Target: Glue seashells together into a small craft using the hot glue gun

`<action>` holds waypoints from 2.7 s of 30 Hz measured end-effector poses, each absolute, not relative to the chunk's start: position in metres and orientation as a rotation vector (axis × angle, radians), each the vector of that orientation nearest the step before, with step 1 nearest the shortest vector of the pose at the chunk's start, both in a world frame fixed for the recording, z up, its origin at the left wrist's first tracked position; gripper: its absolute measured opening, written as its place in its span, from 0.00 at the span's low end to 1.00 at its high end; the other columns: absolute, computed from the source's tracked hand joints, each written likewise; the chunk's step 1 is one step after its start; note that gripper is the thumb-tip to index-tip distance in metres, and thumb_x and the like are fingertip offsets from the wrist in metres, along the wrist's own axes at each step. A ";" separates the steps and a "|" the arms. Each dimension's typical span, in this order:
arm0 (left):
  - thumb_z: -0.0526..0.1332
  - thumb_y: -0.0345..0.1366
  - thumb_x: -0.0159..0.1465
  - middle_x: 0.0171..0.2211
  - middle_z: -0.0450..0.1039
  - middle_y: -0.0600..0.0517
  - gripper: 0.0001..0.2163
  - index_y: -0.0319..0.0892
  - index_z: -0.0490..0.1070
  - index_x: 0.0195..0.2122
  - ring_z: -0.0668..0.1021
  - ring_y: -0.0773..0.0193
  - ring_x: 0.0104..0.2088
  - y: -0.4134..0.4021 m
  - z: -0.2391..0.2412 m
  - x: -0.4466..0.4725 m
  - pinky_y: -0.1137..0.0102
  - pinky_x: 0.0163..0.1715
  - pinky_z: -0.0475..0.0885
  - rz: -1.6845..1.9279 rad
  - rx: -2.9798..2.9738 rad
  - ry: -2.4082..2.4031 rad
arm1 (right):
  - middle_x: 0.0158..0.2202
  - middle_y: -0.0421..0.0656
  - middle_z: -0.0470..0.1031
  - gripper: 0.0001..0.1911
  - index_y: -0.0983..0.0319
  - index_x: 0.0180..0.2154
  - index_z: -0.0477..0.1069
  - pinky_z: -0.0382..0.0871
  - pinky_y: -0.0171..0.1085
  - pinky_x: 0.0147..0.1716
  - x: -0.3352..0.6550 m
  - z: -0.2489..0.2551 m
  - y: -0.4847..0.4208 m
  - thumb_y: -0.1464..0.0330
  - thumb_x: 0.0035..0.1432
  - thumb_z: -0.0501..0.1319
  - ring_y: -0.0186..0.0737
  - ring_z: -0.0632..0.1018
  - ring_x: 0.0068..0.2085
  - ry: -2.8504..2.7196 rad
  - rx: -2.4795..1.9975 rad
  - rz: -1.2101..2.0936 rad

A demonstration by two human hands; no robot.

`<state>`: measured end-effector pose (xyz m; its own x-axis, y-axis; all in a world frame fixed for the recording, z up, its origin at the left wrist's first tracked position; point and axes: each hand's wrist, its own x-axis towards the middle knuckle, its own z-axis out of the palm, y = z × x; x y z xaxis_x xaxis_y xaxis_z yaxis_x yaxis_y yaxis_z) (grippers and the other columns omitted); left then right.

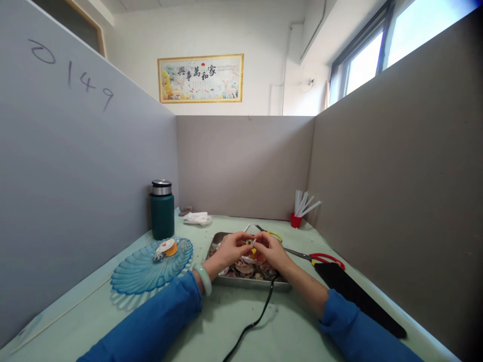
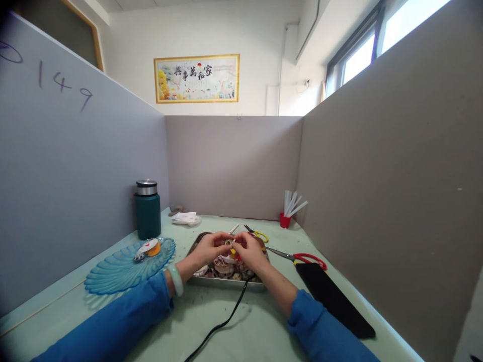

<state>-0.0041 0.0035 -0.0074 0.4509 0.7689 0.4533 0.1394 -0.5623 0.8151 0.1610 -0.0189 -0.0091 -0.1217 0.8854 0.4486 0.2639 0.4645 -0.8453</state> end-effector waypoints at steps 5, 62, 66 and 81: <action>0.63 0.40 0.54 0.35 0.76 0.47 0.18 0.38 0.72 0.44 0.77 0.64 0.31 0.002 -0.006 -0.004 0.71 0.32 0.72 1.124 1.969 0.766 | 0.22 0.36 0.70 0.05 0.60 0.31 0.63 0.65 0.31 0.18 0.161 -0.009 -0.019 0.66 0.50 0.56 0.33 0.73 0.23 -1.642 -1.002 0.771; 0.62 0.35 0.53 0.38 0.76 0.47 0.15 0.39 0.73 0.43 0.77 0.63 0.34 0.005 -0.008 -0.005 0.71 0.35 0.72 1.135 2.010 0.765 | 0.25 0.37 0.70 0.07 0.61 0.33 0.63 0.65 0.32 0.24 0.164 -0.011 -0.018 0.69 0.49 0.56 0.34 0.72 0.26 -1.736 -1.011 0.604; 0.62 0.38 0.54 0.37 0.76 0.47 0.16 0.38 0.72 0.44 0.77 0.62 0.34 0.003 -0.007 -0.004 0.71 0.34 0.72 1.121 1.977 0.744 | 0.24 0.36 0.69 0.06 0.61 0.33 0.63 0.66 0.31 0.23 0.163 -0.011 -0.018 0.68 0.49 0.56 0.34 0.72 0.25 -1.690 -1.002 0.660; 0.63 0.39 0.54 0.38 0.76 0.46 0.17 0.38 0.73 0.44 0.77 0.61 0.35 0.002 -0.006 -0.004 0.70 0.36 0.72 1.118 1.969 0.739 | 0.23 0.36 0.69 0.06 0.60 0.31 0.63 0.66 0.30 0.18 0.162 -0.011 -0.017 0.66 0.50 0.56 0.33 0.73 0.23 -1.643 -0.999 0.754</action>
